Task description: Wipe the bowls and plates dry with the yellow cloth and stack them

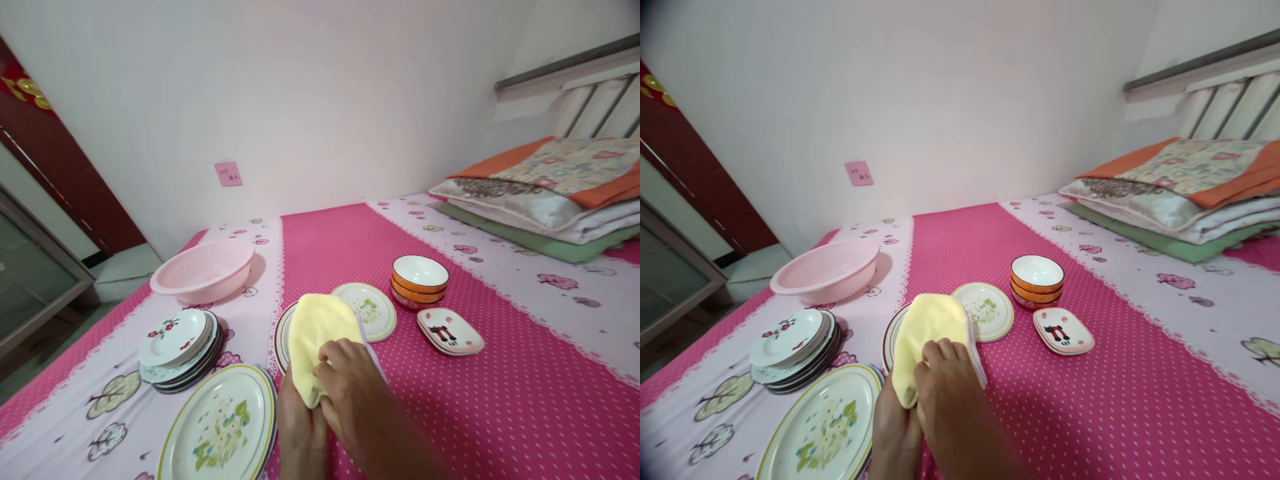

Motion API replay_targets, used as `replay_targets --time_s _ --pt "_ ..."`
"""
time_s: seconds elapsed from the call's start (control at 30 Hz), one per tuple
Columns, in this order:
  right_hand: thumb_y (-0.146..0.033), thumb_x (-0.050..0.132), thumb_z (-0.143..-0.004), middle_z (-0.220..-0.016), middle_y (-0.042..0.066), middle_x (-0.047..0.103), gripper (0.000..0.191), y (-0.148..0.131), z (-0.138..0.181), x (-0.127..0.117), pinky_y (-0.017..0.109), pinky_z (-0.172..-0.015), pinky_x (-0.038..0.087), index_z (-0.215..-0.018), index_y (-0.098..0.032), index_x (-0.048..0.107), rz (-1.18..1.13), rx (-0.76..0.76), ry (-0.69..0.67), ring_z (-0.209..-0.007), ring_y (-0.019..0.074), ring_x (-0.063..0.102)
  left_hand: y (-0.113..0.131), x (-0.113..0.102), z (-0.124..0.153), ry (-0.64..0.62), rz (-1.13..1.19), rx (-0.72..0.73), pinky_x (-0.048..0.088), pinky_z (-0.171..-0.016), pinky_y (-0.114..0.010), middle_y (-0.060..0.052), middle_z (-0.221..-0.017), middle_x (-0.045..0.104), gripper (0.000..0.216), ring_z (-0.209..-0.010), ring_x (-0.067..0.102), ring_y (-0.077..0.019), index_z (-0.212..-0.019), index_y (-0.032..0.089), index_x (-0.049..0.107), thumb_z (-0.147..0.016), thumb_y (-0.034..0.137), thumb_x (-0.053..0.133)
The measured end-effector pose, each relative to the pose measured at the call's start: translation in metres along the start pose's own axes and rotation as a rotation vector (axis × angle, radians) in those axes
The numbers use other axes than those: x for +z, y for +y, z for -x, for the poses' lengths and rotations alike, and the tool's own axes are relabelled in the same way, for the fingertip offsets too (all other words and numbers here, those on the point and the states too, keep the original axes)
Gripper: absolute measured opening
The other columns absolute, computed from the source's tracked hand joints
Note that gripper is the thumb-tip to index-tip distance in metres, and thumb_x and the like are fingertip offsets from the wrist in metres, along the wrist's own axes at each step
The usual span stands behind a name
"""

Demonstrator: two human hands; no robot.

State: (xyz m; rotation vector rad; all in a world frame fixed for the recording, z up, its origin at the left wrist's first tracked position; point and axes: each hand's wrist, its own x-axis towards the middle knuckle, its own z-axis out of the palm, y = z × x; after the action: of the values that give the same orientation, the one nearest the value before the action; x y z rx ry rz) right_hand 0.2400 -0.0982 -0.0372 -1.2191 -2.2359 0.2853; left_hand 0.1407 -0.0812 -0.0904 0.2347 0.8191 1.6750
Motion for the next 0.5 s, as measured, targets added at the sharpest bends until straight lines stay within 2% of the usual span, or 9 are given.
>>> replay_targets --time_s 0.07,0.13,0.23,0.3,0.4,0.5 --pt "-0.008 0.055 -0.086 -0.091 0.006 0.068 0.015 0.006 -0.003 -0.003 0.038 -0.08 0.05 -0.082 -0.02 0.062 -0.073 -0.009 0.078 -0.087 0.024 0.061 0.002 0.007 0.003 0.038 0.041 -0.048 0.062 -0.077 -0.029 -0.005 -0.074 0.077 0.025 -0.063 0.071 -0.0164 -0.108 0.011 0.077 -0.094 0.015 0.057" --pt "-0.017 0.05 -0.093 -0.084 0.005 0.066 0.013 0.021 -0.003 -0.014 0.033 -0.071 0.05 -0.085 -0.021 0.059 -0.23 0.064 0.253 -0.077 0.0208 0.061 0.005 0.014 0.004 0.1 0.075 -0.09 0.063 -0.084 -0.032 -0.01 -0.083 0.08 0.028 -0.073 0.076 -0.0191 -0.114 0.007 0.075 -0.099 0.018 0.053" --pt "-0.041 0.052 -0.1 -0.082 0.003 0.068 0.024 0.052 0.002 -0.042 0.029 -0.059 0.049 -0.104 -0.02 0.062 -0.477 0.369 0.637 -0.066 0.0187 0.061 0.011 0.02 0.005 0.163 0.096 -0.114 0.062 -0.094 -0.036 -0.014 -0.093 0.083 0.033 -0.086 0.08 -0.0218 -0.125 0.006 0.07 -0.103 0.019 0.05" --pt "-0.052 0.058 -0.096 -0.076 0.002 0.067 0.033 0.074 0.009 -0.059 0.029 -0.054 0.047 -0.105 -0.021 0.066 -0.433 0.518 0.847 -0.063 0.0194 0.06 0.014 0.02 0.003 0.184 0.088 -0.093 0.061 -0.099 -0.038 -0.013 -0.094 0.083 0.034 -0.089 0.08 -0.022 -0.13 0.006 0.068 -0.104 0.017 0.05" --pt "-0.058 0.063 -0.091 -0.073 0.002 0.066 0.037 0.094 0.017 -0.073 0.029 -0.051 0.043 -0.094 -0.021 0.068 -0.27 0.579 0.961 -0.059 0.0186 0.057 0.016 0.017 0.001 0.213 0.058 -0.052 0.059 -0.102 -0.04 -0.013 -0.097 0.083 0.034 -0.095 0.08 -0.0226 -0.132 0.006 0.067 -0.103 0.017 0.052" --pt "-0.058 0.064 -0.091 -0.075 0.003 0.068 0.039 0.093 0.017 -0.074 0.029 -0.051 0.045 -0.097 -0.02 0.071 -0.233 0.551 0.979 -0.059 0.0181 0.058 0.016 0.016 0.0 0.226 0.038 -0.029 0.058 -0.103 -0.038 -0.013 -0.103 0.083 0.036 -0.1 0.079 -0.0217 -0.135 0.006 0.066 -0.104 0.018 0.053"
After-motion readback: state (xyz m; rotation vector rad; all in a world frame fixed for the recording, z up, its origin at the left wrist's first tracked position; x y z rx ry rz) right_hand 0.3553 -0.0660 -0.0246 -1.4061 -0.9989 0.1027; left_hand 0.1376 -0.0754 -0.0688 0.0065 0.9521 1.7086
